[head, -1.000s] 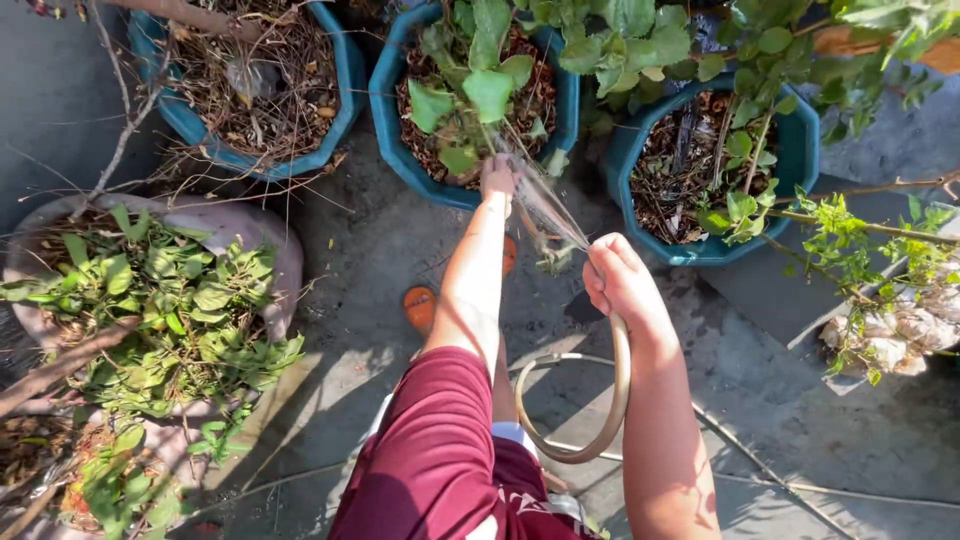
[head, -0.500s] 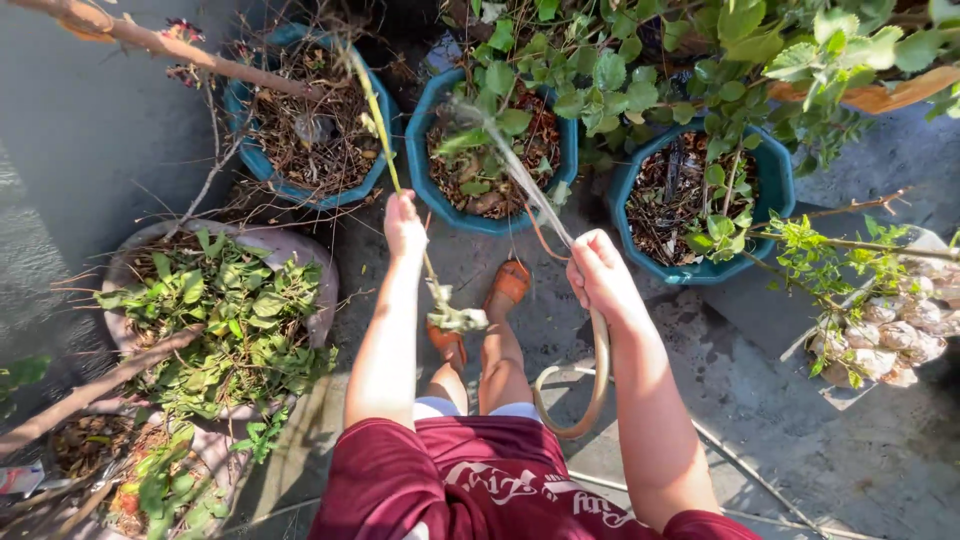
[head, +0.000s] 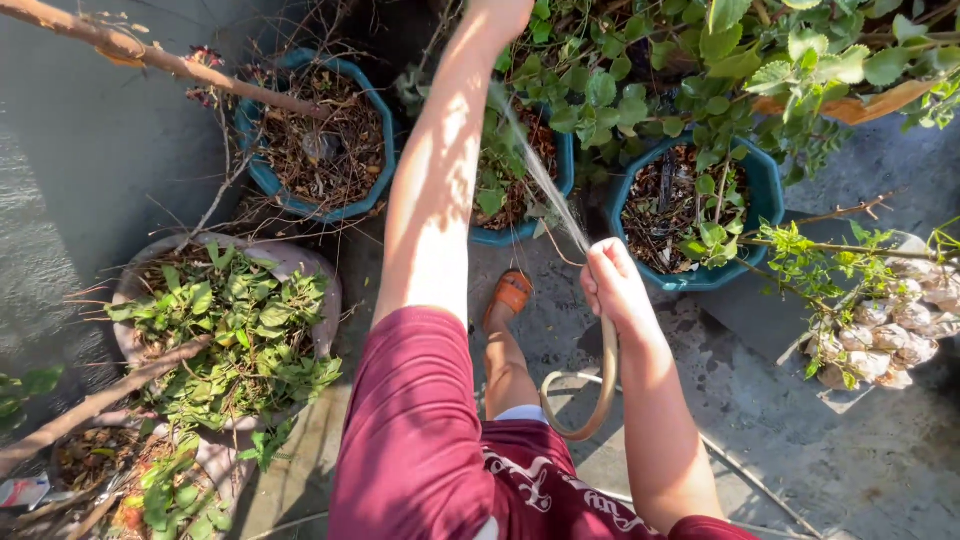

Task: Watering various potted plants using a garden hose

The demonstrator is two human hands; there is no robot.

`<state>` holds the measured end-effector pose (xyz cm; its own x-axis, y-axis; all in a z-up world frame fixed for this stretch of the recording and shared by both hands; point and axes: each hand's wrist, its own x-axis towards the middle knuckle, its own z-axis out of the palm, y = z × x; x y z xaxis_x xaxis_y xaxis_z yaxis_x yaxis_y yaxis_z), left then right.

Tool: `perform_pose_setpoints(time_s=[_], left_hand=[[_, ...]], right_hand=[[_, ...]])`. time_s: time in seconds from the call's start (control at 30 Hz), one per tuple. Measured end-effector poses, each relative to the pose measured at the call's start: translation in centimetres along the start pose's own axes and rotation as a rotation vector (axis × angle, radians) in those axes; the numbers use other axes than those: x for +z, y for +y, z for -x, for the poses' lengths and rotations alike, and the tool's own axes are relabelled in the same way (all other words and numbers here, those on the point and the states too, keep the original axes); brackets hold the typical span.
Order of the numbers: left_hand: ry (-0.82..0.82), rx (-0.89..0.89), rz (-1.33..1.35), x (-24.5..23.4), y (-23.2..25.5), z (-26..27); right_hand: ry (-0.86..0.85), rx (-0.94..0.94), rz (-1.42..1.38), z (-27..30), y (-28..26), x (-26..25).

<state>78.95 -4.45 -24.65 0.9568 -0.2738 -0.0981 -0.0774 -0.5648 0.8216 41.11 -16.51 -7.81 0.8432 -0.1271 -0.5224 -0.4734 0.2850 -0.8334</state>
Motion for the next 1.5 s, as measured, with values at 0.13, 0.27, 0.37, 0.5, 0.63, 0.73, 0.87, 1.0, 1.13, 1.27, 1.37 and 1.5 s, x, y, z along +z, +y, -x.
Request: perform_pose_setpoints(time_s=[0.13, 0.27, 0.37, 0.5, 0.63, 0.73, 0.87, 1.0, 1.13, 1.27, 1.37, 1.5], left_hand=[[0.036, 0.053, 0.192, 0.9, 2.6, 10.3], [0.488, -0.430, 0.612, 5.6, -5.6, 25.6], [0.439, -0.745, 0.783, 8.1, -11.5, 33.4], [0.353, -0.807, 1.134, 5.6, -12.7, 34.6], [0.233, -0.804, 1.088, 1.8, -9.9, 32.9], [0.200, -0.806, 1.001, 2.0, -12.9, 32.4], [0.199, -0.752, 0.626, 1.5, -13.4, 35.8], [-0.070, -0.520, 0.632, -2.3, -6.9, 45.2], [-0.648, -0.451, 0.724, -5.6, 0.3, 56.9], [-1.100, -0.470, 0.895, -2.1, 2.2, 65.6], [-0.867, -0.559, 0.792, 2.2, 2.0, 69.3], [-0.913, -0.456, 0.525, -4.6, 6.6, 68.3]], right_hand=[[0.037, -0.004, 0.033, -0.2, -0.4, 0.5], [0.033, 0.053, 0.094, 0.0, -1.1, 1.1], [0.005, 0.088, 0.141, 0.5, -0.2, 2.3], [-0.025, 0.085, 0.218, 3.6, -0.9, 5.0], [-0.033, 0.097, 0.307, 8.5, -1.8, 7.9], [0.013, 0.098, 0.362, 11.3, 0.0, 9.0], [0.119, 0.045, 0.251, 15.3, 2.3, 9.0], [0.196, 0.003, 0.204, 14.9, 8.8, 4.9], [0.248, -0.049, 0.119, 15.9, 9.8, 3.9], [0.267, -0.083, 0.085, 17.6, 5.6, 7.1], [0.306, -0.121, 0.052, 14.7, 8.5, 5.6], [0.307, -0.116, -0.057, 12.4, 10.3, 5.9]])
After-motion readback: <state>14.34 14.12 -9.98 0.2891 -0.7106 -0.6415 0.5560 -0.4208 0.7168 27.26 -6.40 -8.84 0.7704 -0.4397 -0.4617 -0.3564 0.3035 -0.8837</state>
